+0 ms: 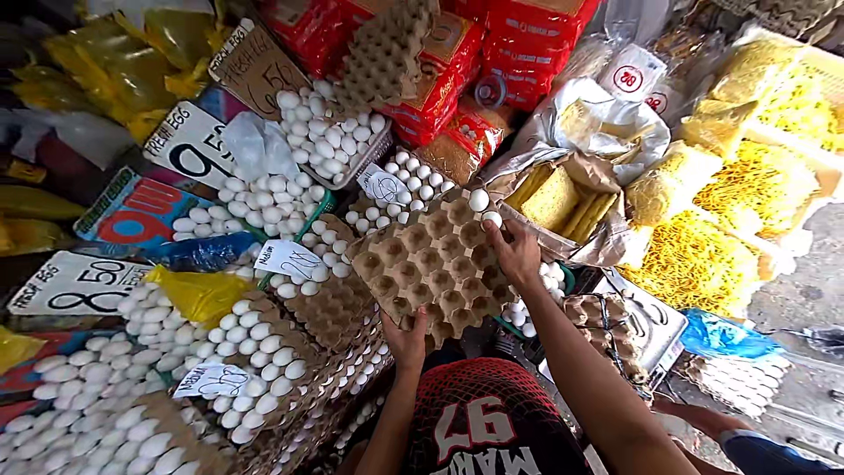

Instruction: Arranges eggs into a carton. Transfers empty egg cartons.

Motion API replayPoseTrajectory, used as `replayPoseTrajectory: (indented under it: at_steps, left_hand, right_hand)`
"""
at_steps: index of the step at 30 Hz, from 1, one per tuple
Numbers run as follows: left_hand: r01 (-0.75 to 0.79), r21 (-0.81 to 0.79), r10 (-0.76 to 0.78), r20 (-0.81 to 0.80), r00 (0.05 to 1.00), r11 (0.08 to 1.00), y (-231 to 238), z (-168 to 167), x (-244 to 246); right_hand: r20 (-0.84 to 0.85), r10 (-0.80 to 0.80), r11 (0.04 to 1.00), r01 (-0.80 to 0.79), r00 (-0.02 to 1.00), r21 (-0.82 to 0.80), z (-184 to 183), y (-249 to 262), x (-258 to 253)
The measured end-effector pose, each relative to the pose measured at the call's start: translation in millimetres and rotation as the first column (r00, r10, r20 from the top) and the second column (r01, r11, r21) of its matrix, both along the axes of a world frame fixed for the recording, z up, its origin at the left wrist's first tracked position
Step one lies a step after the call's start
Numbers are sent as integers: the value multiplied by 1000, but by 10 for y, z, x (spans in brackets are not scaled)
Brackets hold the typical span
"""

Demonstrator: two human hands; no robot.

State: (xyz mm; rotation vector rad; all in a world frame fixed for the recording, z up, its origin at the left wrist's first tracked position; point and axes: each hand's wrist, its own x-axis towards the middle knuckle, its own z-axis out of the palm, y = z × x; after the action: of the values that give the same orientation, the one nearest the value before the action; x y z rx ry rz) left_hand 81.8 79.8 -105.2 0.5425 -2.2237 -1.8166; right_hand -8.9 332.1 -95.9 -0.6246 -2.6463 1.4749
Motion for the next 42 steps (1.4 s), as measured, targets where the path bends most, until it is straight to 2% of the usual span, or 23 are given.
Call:
replayPoseTrajectory:
  at_steps: [6, 10, 13, 17, 20, 24, 27, 29, 31, 33, 34, 35, 37, 39, 42]
  left_hand:
    - [-6, -29, 4, -62, 998, 1000, -12, -16, 40]
    - [13, -167, -31, -105, 994, 986, 58, 85, 34]
    - [48, -241, -64, -59, 996, 969, 60, 104, 2]
    - [97, -185, -100, -6, 995, 978, 113, 48, -62]
    - [166, -191, -176, -35, 984, 967, 116, -2, -126]
    - [270, -167, -287, -85, 954, 948, 52, -15, -221]
    - [279, -155, -292, -65, 954, 948, -15, 3, -416]
    - [257, -125, -262, -21, 965, 958, -114, 43, -535]
    - [213, -66, -212, 16, 977, 975, -266, 87, -609]
    - [139, -15, -138, 33, 990, 990, -455, 80, -671]
    - [98, -1, -97, 56, 994, 995, -543, 66, -703]
    - [61, 11, -62, 76, 995, 998, -622, 58, -715]
    - [7, 42, -11, 89, 996, 999, -707, 49, -737]
    - [-7, 69, 2, 75, 997, 998, -761, 41, -745]
    - [4, 64, -9, 71, 997, 998, -844, 8, -685]
  right_hand:
    - [-65, 35, 999, -32, 997, 44, 6, -12, -23]
    - [-71, -38, 968, 54, 997, 245, 65, -87, -164]
    - [-44, -11, 938, 25, 999, 344, 101, -55, -152]
    - [86, 53, 977, -69, 995, 200, 121, 184, -189]
    - [141, 37, 990, -56, 989, 128, 91, 325, -296]
    - [134, 49, 996, -59, 990, 69, 149, 523, -434]
    - [23, 29, 1000, -29, 999, 2, 279, 578, -473]
    - [-92, -43, 971, 20, 995, -239, 468, 650, -377]
    - [-105, -132, 859, 61, 986, -509, 591, 782, -145]
    - [-2, -188, 790, 150, 982, -594, 394, 895, 146]
    - [96, -187, 813, 209, 978, -544, 147, 923, 283]
    - [217, -157, 877, 237, 964, -418, -159, 914, 449]
    - [448, -69, 994, 101, 892, -47, -735, 823, 739]
    - [588, -58, 981, -63, 807, 183, -1010, 624, 864]
    - [664, -67, 934, -188, 745, 305, -1128, 398, 920]
